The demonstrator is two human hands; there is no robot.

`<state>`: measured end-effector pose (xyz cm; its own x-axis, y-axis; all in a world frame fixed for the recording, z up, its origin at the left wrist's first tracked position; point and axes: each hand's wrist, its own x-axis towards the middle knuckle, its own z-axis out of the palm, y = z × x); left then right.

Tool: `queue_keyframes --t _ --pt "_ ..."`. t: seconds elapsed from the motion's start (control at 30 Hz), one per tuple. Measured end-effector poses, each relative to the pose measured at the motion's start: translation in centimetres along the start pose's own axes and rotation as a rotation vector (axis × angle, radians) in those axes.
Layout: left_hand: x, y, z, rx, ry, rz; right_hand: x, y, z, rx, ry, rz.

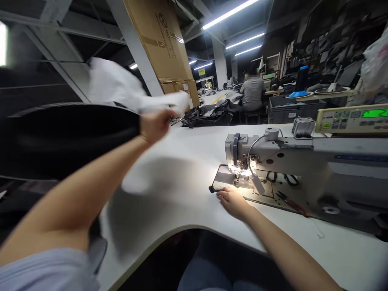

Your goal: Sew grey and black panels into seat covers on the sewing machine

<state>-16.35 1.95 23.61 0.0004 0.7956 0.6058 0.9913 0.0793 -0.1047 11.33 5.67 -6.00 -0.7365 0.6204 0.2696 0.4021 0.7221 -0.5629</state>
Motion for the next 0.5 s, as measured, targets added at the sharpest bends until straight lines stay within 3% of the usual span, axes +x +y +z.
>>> queue_keyframes --t 0.07,0.13,0.23,0.33,0.43,0.5 --pt "-2.9 2.6 4.2 0.02 -0.183 0.062 -0.4 0.3 -0.2 -0.013 -0.016 -0.033" --pt "-7.8 4.3 8.9 0.035 -0.39 0.093 -0.6 0.9 -0.3 -0.017 -0.014 -0.038" --pt "-15.8 4.3 14.3 0.055 -0.572 0.018 -0.5 1.9 -0.3 -0.012 0.0 -0.034" --pt "-20.6 1.6 16.3 0.063 -0.599 -0.102 -0.4 2.3 0.0 -0.01 -0.001 -0.041" --pt "-22.0 -0.7 16.4 0.007 -0.563 -0.207 -0.5 2.3 0.1 -0.014 0.018 -0.035" --pt "-22.9 -0.7 16.4 -0.068 -0.55 -0.254 -0.5 2.5 -0.1 -0.017 0.045 -0.007"
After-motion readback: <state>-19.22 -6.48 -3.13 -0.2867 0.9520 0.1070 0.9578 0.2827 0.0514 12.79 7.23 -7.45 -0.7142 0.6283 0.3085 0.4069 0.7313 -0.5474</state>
